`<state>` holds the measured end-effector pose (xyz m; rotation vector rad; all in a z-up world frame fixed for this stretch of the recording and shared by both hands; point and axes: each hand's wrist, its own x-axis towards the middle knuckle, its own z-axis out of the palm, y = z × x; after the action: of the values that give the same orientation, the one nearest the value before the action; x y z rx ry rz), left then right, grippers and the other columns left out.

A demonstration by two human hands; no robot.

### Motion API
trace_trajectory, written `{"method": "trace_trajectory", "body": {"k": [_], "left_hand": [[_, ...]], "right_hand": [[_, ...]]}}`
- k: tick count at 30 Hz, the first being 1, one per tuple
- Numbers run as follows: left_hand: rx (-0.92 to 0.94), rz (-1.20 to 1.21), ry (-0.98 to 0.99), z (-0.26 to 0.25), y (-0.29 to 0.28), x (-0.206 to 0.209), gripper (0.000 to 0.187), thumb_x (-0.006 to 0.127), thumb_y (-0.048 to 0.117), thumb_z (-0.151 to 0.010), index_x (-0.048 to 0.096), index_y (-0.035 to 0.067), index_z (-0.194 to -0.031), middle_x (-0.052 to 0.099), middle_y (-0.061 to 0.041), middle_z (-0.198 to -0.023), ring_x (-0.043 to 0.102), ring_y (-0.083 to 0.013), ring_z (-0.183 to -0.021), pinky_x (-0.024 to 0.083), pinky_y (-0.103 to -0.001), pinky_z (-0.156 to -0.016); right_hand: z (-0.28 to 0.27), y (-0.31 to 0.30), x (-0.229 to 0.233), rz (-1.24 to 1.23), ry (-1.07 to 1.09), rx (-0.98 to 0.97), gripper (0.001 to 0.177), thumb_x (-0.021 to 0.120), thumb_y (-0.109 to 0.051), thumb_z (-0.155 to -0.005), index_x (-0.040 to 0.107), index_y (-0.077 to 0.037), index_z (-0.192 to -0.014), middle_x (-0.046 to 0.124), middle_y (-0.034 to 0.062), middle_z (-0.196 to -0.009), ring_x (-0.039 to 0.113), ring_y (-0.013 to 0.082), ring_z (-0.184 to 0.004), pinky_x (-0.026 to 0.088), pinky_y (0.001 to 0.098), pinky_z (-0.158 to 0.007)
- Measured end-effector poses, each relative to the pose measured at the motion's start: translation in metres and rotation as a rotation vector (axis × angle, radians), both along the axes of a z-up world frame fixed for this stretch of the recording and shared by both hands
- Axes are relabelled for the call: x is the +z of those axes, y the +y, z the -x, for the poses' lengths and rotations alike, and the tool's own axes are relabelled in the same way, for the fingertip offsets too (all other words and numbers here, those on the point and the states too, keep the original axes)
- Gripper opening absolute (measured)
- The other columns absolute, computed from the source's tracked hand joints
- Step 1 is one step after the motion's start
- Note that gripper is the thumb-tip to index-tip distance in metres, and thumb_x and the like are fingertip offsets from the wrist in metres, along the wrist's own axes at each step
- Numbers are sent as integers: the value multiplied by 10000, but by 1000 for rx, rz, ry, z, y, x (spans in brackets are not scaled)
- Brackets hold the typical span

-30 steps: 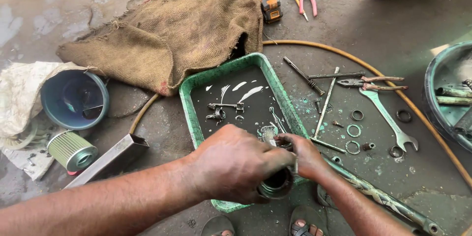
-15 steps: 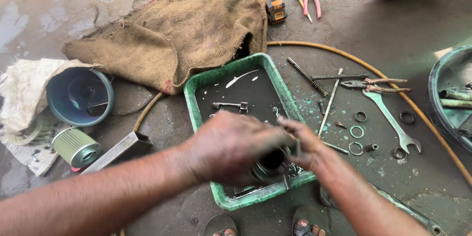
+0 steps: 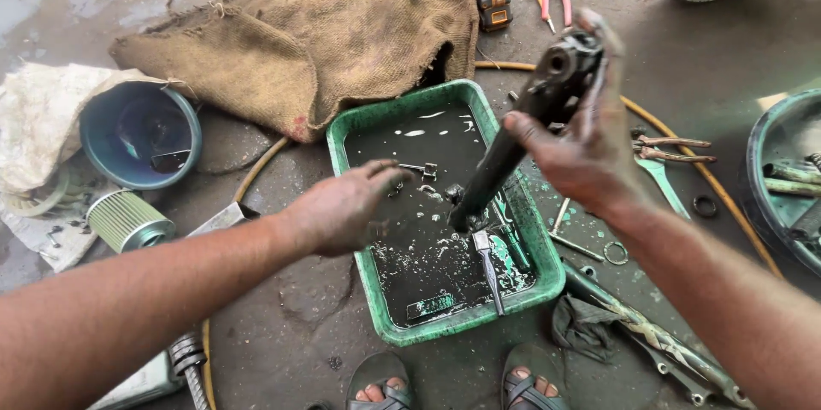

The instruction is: Cleaning a motorcycle front fork suspension component with a brush and solvent.

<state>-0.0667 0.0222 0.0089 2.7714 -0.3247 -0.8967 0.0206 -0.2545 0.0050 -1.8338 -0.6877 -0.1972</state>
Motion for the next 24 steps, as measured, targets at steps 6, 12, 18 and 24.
{"method": "trace_trajectory", "body": {"k": [6,12,18,24], "left_hand": [[20,104,-223,-15,25,-19,709,780,288,-826,455,157,-1443,454,-79,-1505,536,-281,-1336,477,-403,-1105],[37,12,-118,-12,25,-17,745,775,331,-853,406,146,-1473,425,-86,-1503,502,-284,-1347,446,-405,-1110],[13,59,-157,-12,26,-21,709,781,338,-844,451,138,-1439,462,-98,-1484,512,-286,-1336,447,-397,-1108],[-13,121,-225,-17,31,-28,591,801,300,-818,570,122,-1332,536,-130,-1404,530,-319,-1307,448,-419,-1089]], "right_hand": [[18,14,28,94,-85,89,1038,847,49,-972,66,-155,-1626,497,118,-1362,627,184,-1168,655,303,-991],[15,16,49,43,-111,147,1066,823,97,-924,50,-183,-1604,451,120,-1390,625,183,-1155,666,341,-991],[13,8,53,70,-230,174,1019,836,88,-992,62,-219,-1580,485,114,-1372,655,220,-1222,607,338,-1032],[44,20,19,161,-277,50,1117,906,24,-786,133,-214,-1556,416,188,-1320,641,280,-1072,643,345,-822]]}}
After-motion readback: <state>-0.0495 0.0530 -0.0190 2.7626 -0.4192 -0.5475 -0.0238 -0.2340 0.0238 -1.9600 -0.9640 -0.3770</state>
